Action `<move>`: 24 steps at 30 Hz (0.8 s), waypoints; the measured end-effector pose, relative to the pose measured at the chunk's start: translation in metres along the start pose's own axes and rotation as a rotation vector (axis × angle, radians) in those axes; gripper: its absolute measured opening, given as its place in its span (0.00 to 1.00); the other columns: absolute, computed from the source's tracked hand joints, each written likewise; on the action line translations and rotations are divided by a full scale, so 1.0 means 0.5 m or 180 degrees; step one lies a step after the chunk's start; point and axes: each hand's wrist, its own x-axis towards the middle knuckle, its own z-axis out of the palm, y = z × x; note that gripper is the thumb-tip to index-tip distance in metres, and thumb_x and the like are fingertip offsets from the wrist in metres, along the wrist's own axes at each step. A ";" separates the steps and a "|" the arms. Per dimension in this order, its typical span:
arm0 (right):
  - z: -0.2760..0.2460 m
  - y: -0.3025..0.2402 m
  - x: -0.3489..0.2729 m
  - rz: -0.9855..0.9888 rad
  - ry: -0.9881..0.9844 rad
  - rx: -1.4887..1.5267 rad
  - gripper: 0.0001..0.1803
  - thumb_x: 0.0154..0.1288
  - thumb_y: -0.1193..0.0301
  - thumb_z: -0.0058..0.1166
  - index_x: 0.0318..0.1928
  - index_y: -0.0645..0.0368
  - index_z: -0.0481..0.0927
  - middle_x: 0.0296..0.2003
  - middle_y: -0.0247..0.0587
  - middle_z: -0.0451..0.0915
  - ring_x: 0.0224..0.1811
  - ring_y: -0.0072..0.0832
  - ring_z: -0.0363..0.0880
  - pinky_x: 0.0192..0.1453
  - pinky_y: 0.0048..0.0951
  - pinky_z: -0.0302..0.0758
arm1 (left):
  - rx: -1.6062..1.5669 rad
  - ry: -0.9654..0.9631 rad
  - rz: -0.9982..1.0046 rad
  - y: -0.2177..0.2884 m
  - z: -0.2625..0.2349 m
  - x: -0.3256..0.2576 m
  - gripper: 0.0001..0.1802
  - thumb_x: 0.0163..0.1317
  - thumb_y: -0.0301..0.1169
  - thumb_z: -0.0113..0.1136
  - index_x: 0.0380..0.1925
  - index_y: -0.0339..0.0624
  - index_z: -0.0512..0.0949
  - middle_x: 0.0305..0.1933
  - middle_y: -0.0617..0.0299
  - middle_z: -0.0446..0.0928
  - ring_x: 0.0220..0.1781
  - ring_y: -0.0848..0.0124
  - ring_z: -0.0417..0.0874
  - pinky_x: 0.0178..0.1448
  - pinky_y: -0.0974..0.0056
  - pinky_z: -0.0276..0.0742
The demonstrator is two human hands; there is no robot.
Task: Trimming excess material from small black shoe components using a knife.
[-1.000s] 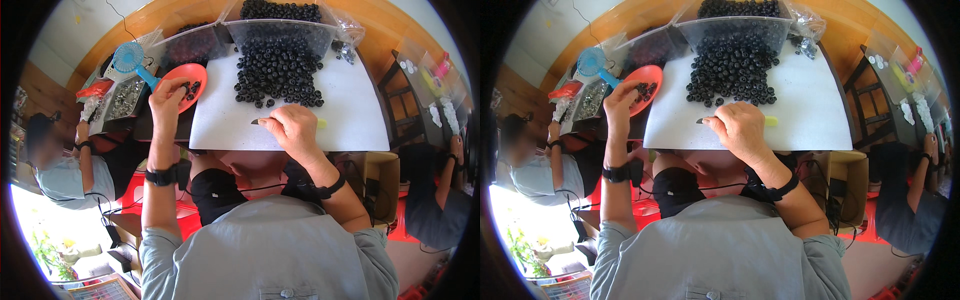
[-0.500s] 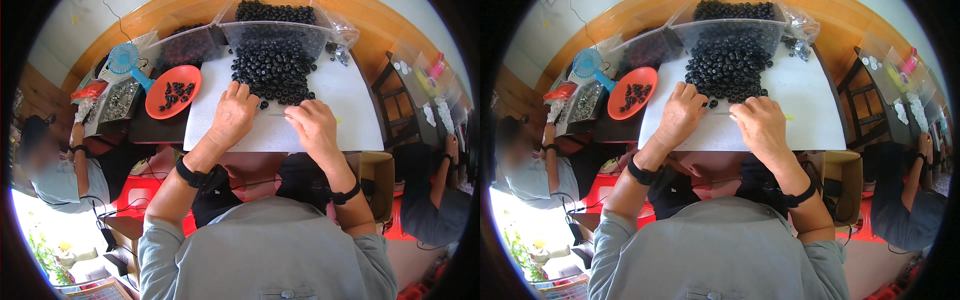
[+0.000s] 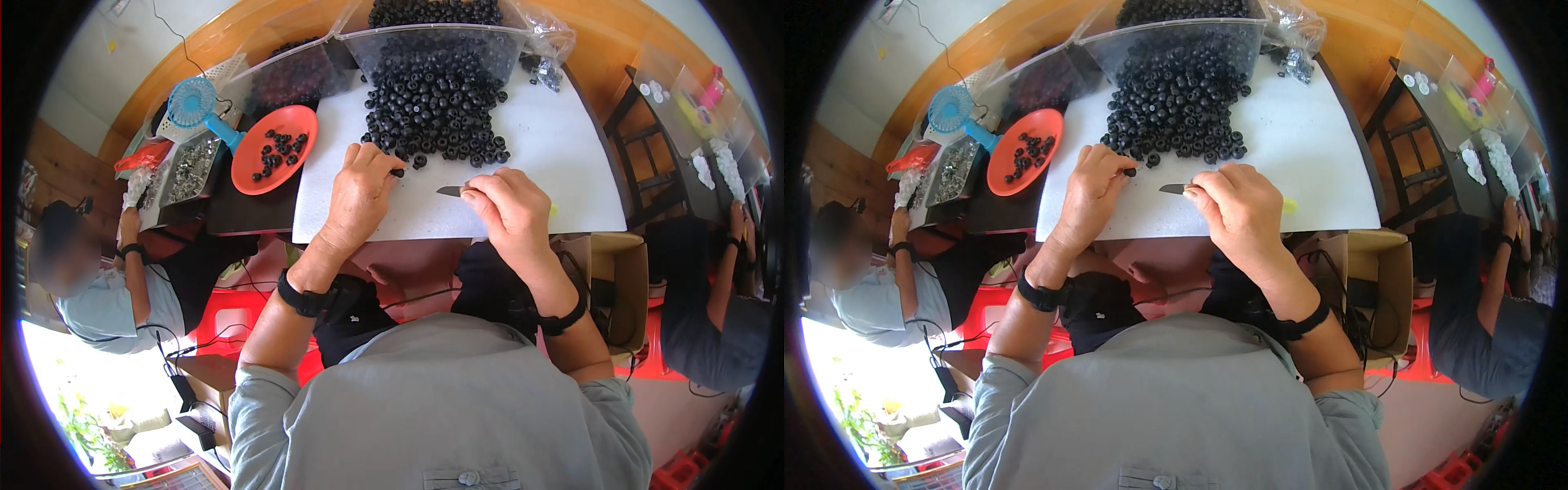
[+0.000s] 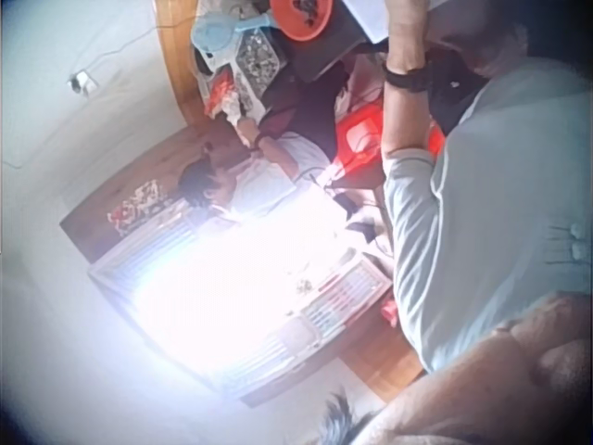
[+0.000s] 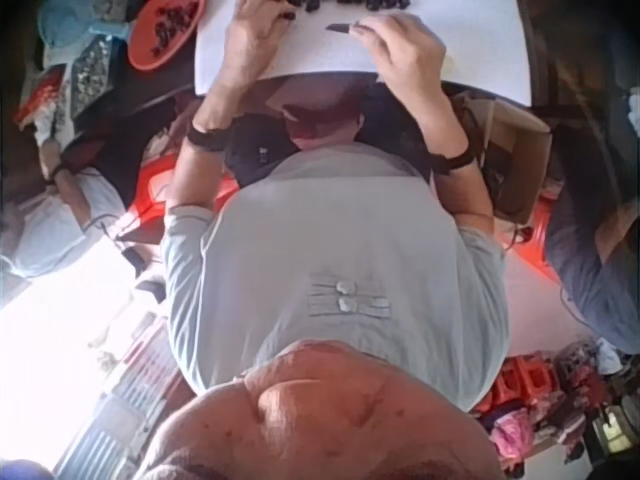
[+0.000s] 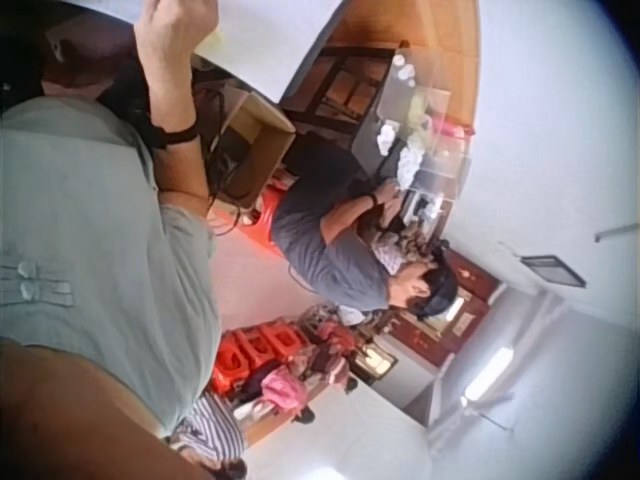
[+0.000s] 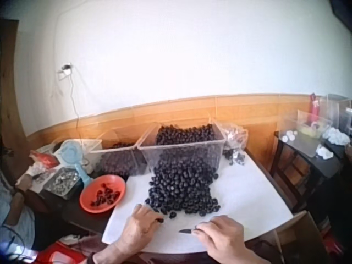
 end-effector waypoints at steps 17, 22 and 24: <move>0.056 -0.026 0.019 0.0445 -0.0073 0.0515 0.07 0.62 0.73 0.71 0.34 0.57 0.84 0.26 0.37 0.81 0.25 0.35 0.79 0.29 0.35 0.73 | -0.4005 0.0168 -0.1699 0.059 -0.009 -0.076 0.14 0.73 0.22 0.62 0.56 0.28 0.82 0.49 0.53 0.83 0.43 0.70 0.81 0.46 0.65 0.78; 0.057 -0.029 0.022 0.0415 -0.0061 0.0611 0.08 0.62 0.72 0.72 0.31 0.57 0.83 0.25 0.36 0.80 0.24 0.33 0.78 0.27 0.34 0.72 | -0.4212 0.0115 -0.1706 0.058 0.000 -0.078 0.14 0.74 0.22 0.59 0.57 0.28 0.82 0.48 0.52 0.82 0.45 0.68 0.82 0.45 0.64 0.79; 0.055 -0.030 0.022 0.0460 -0.0104 0.0630 0.09 0.62 0.71 0.72 0.30 0.57 0.83 0.24 0.35 0.80 0.23 0.32 0.77 0.26 0.34 0.71 | -0.4340 0.0135 -0.1688 0.062 0.003 -0.079 0.14 0.75 0.22 0.58 0.57 0.28 0.82 0.48 0.53 0.82 0.46 0.67 0.82 0.45 0.64 0.80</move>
